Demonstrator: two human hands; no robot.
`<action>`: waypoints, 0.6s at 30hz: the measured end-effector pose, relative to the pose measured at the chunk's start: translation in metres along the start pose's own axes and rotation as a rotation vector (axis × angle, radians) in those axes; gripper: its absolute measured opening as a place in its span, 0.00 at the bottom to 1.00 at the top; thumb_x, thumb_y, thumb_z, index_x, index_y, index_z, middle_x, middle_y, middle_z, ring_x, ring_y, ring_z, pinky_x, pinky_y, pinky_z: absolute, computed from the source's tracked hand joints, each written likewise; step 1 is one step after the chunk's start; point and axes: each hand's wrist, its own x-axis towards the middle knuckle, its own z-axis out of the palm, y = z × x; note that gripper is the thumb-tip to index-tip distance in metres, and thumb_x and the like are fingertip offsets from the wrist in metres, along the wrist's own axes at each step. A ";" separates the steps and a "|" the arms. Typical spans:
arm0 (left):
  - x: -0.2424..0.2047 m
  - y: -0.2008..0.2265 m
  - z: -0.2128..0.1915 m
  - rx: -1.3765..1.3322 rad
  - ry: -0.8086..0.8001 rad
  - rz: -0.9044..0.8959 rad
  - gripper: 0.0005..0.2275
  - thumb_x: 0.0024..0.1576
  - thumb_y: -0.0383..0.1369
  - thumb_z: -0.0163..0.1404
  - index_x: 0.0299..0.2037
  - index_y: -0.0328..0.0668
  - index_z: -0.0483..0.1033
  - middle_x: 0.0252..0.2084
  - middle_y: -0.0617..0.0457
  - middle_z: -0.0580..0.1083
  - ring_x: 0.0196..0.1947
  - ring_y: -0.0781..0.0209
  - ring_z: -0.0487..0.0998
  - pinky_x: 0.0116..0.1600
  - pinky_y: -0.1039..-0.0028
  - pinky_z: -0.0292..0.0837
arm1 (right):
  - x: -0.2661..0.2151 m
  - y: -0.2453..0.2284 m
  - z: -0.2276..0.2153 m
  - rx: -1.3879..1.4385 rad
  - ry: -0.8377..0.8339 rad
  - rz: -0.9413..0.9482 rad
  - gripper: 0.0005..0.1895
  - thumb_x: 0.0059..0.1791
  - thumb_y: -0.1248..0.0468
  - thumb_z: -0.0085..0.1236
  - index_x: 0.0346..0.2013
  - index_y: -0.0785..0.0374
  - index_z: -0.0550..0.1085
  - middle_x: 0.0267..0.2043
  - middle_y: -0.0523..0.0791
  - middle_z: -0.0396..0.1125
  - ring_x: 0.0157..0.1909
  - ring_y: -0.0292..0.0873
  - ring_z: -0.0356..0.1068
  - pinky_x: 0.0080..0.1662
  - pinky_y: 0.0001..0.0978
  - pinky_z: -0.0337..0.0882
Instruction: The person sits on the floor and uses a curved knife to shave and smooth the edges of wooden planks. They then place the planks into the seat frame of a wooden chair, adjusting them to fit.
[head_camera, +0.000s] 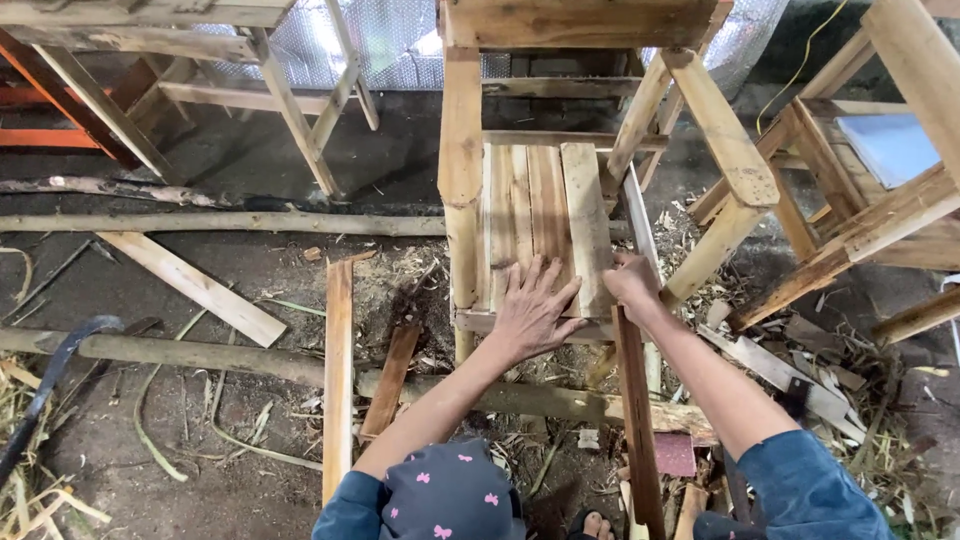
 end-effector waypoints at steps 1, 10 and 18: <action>-0.001 0.001 -0.002 -0.001 -0.005 0.001 0.26 0.52 0.56 0.41 0.57 0.55 0.65 0.60 0.41 0.61 0.64 0.34 0.55 0.60 0.42 0.50 | -0.006 -0.001 -0.003 0.001 -0.002 0.005 0.15 0.42 0.58 0.49 0.40 0.47 0.77 0.39 0.52 0.72 0.47 0.61 0.68 0.47 0.49 0.68; 0.003 0.004 -0.008 -0.047 -0.032 -0.016 0.25 0.52 0.54 0.41 0.55 0.52 0.65 0.60 0.39 0.61 0.63 0.32 0.56 0.59 0.41 0.51 | -0.009 0.001 -0.006 -0.044 0.011 -0.053 0.14 0.39 0.60 0.53 0.38 0.47 0.78 0.37 0.50 0.72 0.46 0.59 0.69 0.46 0.49 0.69; 0.006 0.002 0.001 -0.047 0.018 0.000 0.24 0.49 0.52 0.45 0.52 0.52 0.67 0.59 0.39 0.61 0.63 0.32 0.57 0.58 0.40 0.52 | -0.027 -0.014 -0.012 -0.096 -0.015 -0.058 0.17 0.39 0.60 0.53 0.42 0.53 0.77 0.40 0.54 0.71 0.49 0.60 0.68 0.47 0.51 0.68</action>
